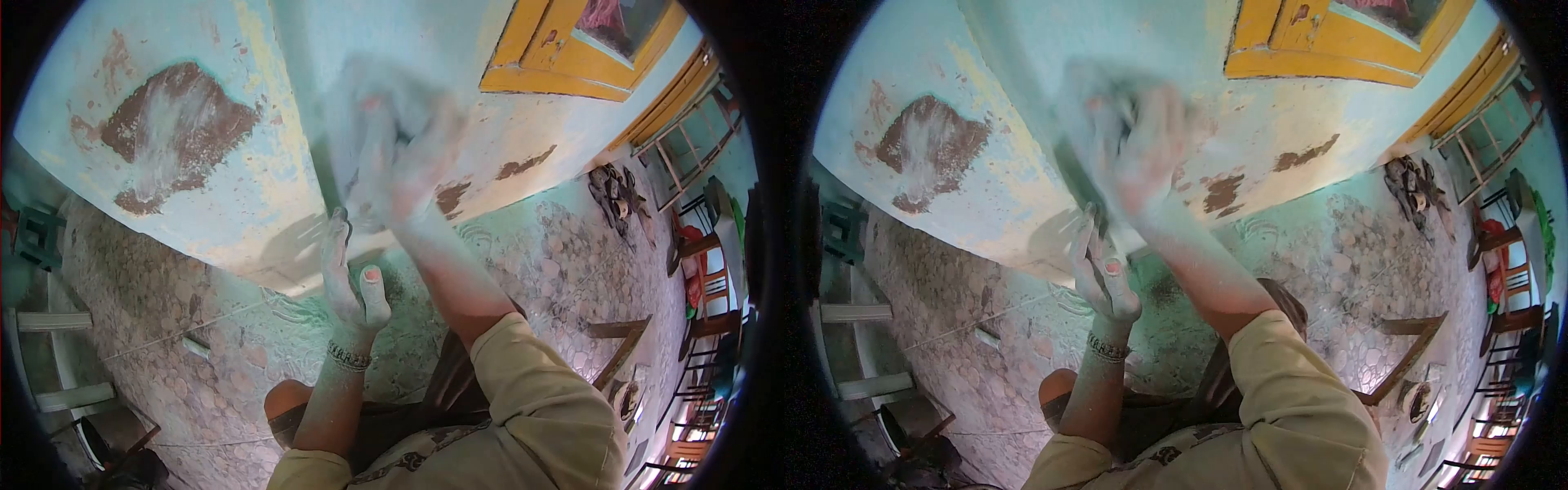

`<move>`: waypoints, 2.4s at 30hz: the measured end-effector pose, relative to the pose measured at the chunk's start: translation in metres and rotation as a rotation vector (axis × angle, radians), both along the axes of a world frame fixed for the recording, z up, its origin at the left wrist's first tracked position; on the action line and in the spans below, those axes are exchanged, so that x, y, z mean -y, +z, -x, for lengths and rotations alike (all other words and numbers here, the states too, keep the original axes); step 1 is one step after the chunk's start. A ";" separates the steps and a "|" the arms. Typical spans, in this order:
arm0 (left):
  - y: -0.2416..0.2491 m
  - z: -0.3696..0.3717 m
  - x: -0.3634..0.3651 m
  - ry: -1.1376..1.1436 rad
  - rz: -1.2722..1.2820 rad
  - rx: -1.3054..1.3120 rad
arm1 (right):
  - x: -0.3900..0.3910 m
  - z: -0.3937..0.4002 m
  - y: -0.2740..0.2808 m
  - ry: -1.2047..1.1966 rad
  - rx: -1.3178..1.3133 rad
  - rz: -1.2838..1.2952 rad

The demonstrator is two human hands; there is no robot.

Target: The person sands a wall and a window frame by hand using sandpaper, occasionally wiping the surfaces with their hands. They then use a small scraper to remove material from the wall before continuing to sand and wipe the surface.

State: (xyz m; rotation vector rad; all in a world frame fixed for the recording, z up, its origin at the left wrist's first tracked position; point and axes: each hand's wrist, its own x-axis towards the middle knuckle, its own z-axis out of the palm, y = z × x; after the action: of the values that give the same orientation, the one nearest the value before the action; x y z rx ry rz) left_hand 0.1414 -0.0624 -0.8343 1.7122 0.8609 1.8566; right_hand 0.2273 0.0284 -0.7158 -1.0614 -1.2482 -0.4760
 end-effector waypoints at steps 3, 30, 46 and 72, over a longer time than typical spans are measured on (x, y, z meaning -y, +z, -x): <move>-0.002 0.002 0.001 0.017 0.047 0.001 | 0.003 0.002 0.012 0.037 -0.134 0.021; 0.003 0.000 0.008 0.077 0.079 0.137 | -0.028 -0.010 0.012 0.073 -0.032 -0.221; 0.009 -0.005 0.011 -0.036 0.195 0.245 | -0.018 -0.014 -0.069 0.136 0.080 -0.146; 0.003 -0.021 -0.006 0.111 0.120 -0.103 | -0.042 -0.046 0.017 0.114 -0.095 -0.283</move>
State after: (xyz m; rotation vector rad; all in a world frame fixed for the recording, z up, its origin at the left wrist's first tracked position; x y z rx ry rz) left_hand 0.1621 -0.0564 -0.8308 1.7294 1.1056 1.7602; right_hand 0.2737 0.0702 -0.6987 -0.7607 -1.1125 -0.4924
